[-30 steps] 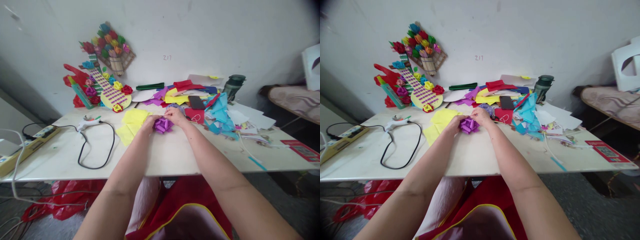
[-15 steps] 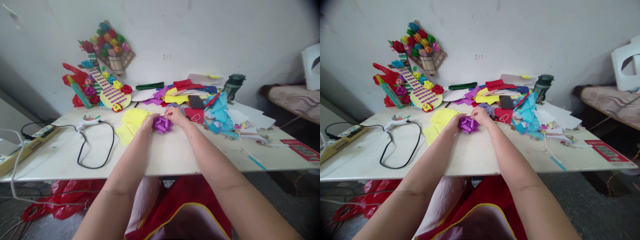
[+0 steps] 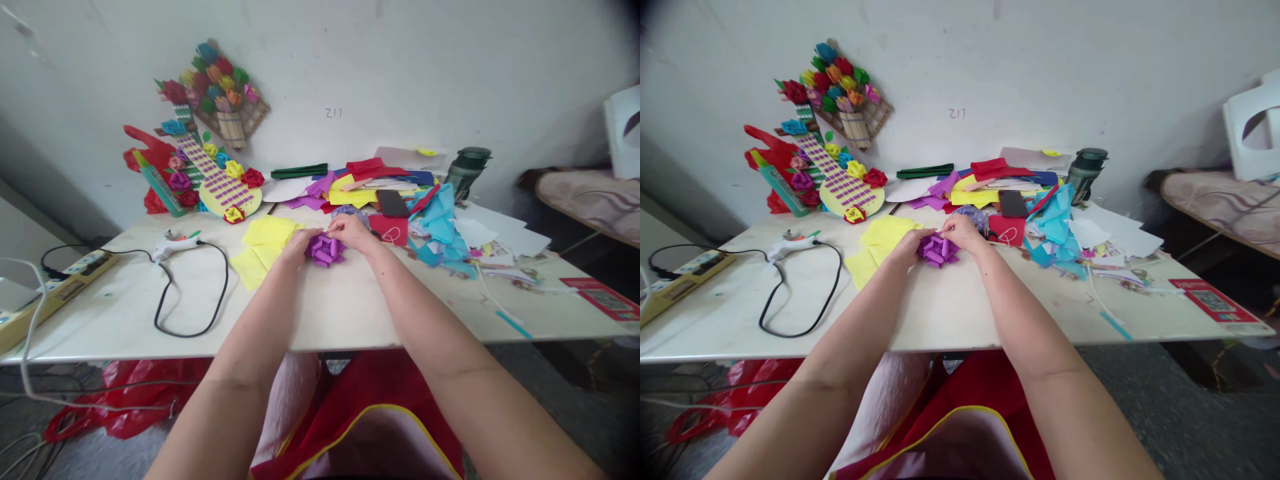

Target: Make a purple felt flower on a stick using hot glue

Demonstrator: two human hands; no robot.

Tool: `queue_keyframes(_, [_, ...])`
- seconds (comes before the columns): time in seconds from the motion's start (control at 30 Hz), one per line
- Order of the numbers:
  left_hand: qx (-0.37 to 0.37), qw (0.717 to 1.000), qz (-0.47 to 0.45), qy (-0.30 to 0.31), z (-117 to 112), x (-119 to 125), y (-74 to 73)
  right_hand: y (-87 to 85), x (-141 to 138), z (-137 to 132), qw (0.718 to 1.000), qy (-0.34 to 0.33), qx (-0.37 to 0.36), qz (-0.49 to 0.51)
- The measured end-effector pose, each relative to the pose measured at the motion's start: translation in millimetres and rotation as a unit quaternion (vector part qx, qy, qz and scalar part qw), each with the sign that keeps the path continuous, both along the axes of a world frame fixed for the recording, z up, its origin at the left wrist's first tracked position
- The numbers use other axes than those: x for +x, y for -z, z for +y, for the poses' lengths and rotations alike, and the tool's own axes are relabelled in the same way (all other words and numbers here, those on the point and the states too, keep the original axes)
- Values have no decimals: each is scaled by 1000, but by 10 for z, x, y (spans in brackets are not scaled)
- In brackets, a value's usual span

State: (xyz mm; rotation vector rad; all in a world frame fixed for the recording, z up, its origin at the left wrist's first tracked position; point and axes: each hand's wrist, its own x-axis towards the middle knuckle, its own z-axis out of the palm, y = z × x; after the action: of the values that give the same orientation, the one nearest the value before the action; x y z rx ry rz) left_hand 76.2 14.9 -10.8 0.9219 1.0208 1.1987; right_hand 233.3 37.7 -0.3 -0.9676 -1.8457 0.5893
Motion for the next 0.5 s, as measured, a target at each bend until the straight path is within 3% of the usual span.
queue_keyframes(0.3, [23, 999, 32, 7, -61, 9, -32, -7, 12, -18, 1000, -1, -19, 3])
queue_keyframes(0.5, [33, 998, 48, 8, -66, -25, -37, -29, 15, -67, 996, -9, -88, 31])
